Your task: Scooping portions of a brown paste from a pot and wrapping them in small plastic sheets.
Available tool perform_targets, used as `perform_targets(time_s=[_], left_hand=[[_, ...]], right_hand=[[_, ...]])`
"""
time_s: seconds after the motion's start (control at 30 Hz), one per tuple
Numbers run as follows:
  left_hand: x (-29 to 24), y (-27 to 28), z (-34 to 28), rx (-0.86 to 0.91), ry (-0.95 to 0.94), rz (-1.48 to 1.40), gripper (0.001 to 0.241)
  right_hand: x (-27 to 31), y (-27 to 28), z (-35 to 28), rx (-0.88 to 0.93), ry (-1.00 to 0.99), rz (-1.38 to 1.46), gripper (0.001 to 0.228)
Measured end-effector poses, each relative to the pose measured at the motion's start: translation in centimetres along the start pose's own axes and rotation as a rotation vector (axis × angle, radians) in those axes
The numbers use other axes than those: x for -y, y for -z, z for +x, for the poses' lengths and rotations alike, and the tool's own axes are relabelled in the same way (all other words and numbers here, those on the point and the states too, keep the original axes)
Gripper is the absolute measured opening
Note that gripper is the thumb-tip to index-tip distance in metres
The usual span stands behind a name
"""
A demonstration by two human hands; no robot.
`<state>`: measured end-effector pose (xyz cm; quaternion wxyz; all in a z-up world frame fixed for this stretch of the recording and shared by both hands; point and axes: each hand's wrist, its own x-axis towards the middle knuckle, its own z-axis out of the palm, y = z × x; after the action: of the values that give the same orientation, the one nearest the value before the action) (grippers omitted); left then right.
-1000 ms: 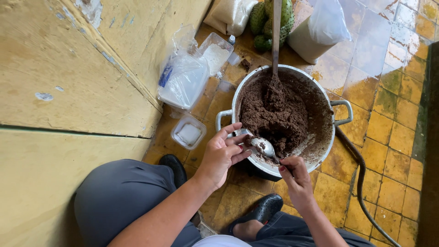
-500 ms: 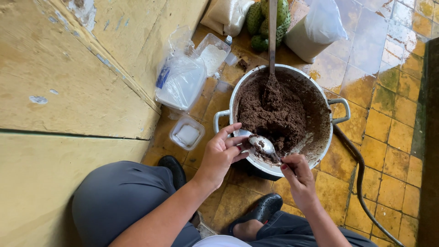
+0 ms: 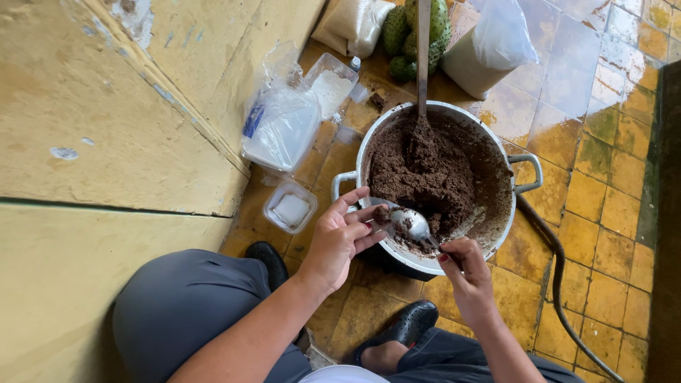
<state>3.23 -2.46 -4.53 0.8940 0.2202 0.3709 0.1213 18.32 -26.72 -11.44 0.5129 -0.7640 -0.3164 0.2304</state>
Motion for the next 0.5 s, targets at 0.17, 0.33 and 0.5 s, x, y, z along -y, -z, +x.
perform_targets(time_s=[0.17, 0.33, 0.5], left_hand=[[1.1, 0.9, 0.4, 0.023, -0.102, 0.073, 0.064], [2.1, 1.4, 1.3, 0.038, -0.143, 0.109, 0.064], [2.2, 1.1, 0.4, 0.029, -0.09, 0.073, 0.06]], right_hand=[[-0.3, 2.7, 1.0, -0.093, -0.109, 0.042, 0.019], [-8.5, 3.3, 1.1, 0.034, -0.188, -0.731, 0.018], [-5.4, -0.1, 2.0, 0.257, -0.321, -1.106, 0.026]])
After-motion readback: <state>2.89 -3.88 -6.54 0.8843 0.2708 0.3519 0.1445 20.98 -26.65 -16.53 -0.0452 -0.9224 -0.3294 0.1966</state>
